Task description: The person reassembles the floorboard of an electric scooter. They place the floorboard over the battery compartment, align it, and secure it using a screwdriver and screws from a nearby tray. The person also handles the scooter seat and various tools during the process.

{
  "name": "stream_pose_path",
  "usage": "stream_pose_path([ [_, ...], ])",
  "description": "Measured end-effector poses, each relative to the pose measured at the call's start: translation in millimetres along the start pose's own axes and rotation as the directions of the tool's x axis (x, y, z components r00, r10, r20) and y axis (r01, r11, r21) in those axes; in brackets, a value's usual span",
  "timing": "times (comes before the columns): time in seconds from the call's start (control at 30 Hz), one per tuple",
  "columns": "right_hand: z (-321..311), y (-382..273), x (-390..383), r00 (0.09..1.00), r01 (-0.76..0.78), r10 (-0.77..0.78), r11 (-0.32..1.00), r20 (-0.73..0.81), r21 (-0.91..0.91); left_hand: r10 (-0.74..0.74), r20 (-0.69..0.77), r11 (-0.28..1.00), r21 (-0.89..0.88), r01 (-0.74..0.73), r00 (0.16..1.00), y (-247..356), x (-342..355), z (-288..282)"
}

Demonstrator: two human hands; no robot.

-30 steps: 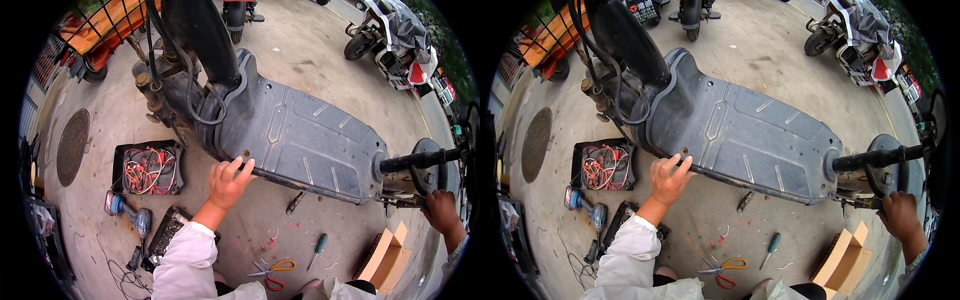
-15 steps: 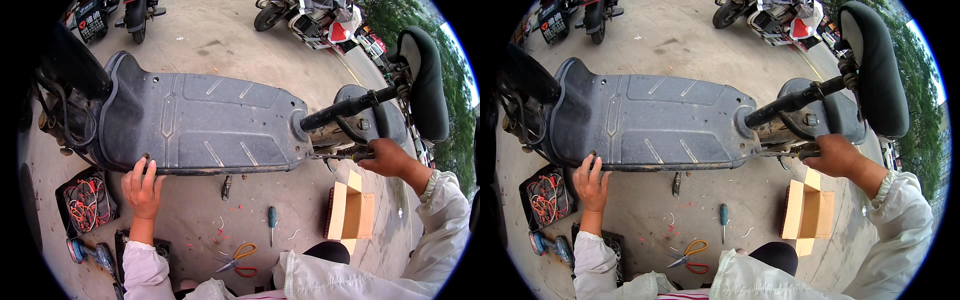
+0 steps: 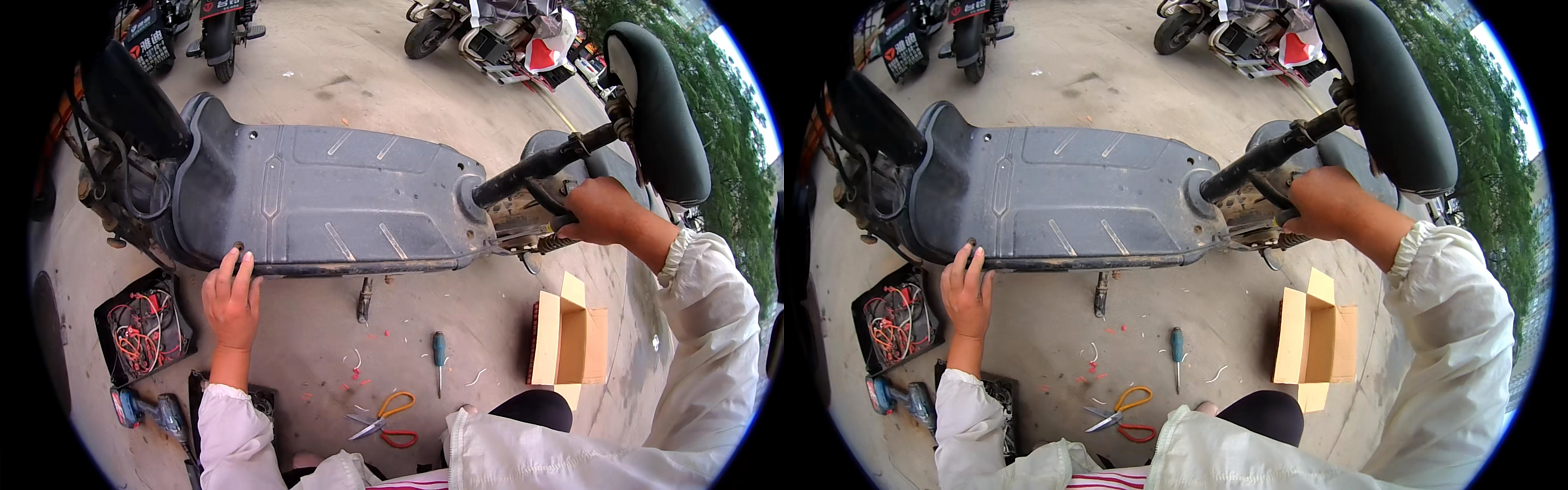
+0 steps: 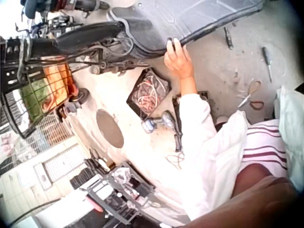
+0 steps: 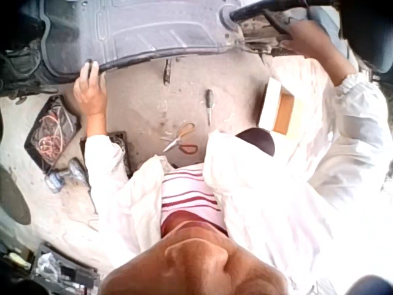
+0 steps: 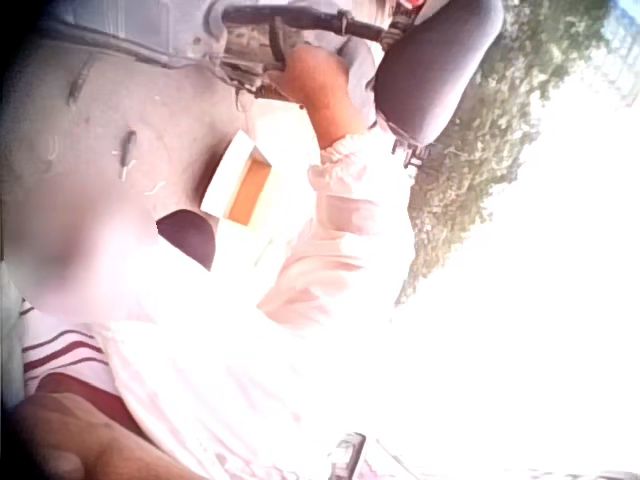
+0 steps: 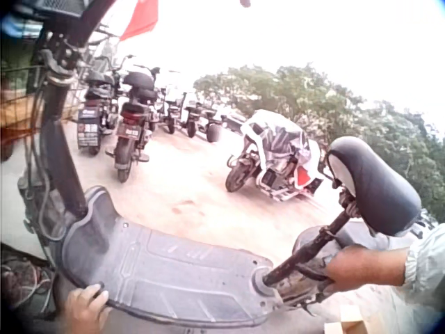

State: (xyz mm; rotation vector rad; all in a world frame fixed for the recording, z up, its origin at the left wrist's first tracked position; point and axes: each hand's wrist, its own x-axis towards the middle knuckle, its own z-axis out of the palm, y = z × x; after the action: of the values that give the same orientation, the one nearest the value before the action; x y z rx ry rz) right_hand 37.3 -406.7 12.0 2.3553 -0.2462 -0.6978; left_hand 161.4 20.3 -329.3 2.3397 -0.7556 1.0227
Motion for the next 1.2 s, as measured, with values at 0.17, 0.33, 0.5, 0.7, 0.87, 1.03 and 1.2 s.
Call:
stream_pose_path([
  [0.17,5,-15,-35,0.98,-0.052,0.027,0.991,-0.198,-0.122,0.057,0.198,0.98,-0.201,-0.016,0.979,-6,14,-38],
  [0.33,-23,-99,-106,0.876,0.104,0.103,0.914,-0.472,0.393,-0.551,0.236,0.754,-0.27,0.599,0.8,-82,-77,-150],
  [0.5,5,-203,-131,0.955,0.289,-0.209,0.513,-0.209,0.808,-0.954,0.071,0.265,-0.247,0.932,0.29,-85,-248,-224],
  [0.7,67,-268,-119,0.97,0.117,-0.235,0.214,-0.065,0.97,-0.909,0.389,0.186,0.048,0.981,0.153,-22,-307,-205],
  [0.87,69,-277,-117,0.968,0.147,-0.234,0.228,-0.092,0.963,-0.912,0.321,0.305,0.116,0.945,0.255,-48,-294,-141],
  [1.03,69,-277,-123,0.975,0.113,-0.216,0.256,-0.057,0.96,-0.933,0.348,0.251,0.458,0.853,0.087,-64,-273,-107],
  [1.2,72,-285,-126,0.971,0.049,-0.24,0.152,-0.011,0.987,-0.937,0.342,0.234,0.48,0.845,0.066,-64,-274,-103],
])
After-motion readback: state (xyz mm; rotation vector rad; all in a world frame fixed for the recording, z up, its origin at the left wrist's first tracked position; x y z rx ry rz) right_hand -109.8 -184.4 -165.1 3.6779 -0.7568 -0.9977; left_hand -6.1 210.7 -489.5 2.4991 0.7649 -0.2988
